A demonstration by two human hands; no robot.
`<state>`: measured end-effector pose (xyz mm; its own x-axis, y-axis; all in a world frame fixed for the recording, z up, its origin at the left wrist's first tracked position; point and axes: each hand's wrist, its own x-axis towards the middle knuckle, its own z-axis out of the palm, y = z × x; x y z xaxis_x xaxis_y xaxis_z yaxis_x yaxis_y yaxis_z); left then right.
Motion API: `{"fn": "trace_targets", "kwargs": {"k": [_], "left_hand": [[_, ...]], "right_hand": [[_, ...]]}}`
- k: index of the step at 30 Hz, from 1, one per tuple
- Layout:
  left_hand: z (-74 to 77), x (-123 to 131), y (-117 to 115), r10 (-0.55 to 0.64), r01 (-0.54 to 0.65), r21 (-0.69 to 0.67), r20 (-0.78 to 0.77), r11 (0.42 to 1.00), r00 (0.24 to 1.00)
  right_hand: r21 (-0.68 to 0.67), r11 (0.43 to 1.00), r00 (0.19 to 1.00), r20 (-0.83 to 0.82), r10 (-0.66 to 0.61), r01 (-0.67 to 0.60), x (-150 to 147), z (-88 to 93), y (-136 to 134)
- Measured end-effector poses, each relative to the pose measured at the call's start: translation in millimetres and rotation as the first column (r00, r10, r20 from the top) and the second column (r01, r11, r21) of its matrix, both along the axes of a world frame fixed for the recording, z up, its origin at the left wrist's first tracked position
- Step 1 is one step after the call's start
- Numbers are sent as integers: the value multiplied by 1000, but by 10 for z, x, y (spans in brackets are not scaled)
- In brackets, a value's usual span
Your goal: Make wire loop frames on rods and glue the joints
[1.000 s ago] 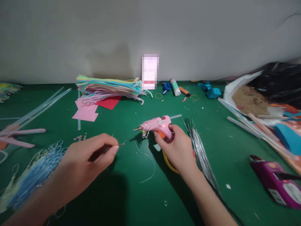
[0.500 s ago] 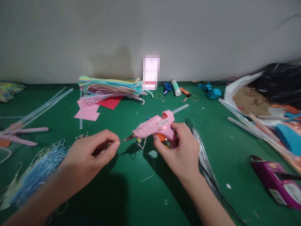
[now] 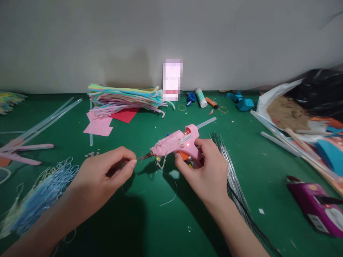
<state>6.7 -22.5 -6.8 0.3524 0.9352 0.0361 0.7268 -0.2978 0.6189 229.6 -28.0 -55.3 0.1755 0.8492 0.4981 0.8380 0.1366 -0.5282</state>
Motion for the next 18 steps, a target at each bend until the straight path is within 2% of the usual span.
{"fn": "trace_targets", "kwargs": {"k": [8, 12, 15, 18], "left_hand": [[-42, 11, -15, -56, 58, 83, -24, 995, 998], [-6, -7, -24, -31, 30, 61, 12, 998, 999], [12, -23, -9, 10, -8, -30, 57, 1000, 998], [4, -36, 20, 40, -11, -167, 173, 986, 984]], "right_hand": [[-2, 1000, 1000, -1, -27, 27, -4, -16, 11], [-10, 999, 999, -20, -35, 35, -3, 6, 15], [-125, 992, 979, -201, -31, 6, 27, 46, 32], [-303, 949, 901, -430, -57, -85, 107, 56, 83]]}}
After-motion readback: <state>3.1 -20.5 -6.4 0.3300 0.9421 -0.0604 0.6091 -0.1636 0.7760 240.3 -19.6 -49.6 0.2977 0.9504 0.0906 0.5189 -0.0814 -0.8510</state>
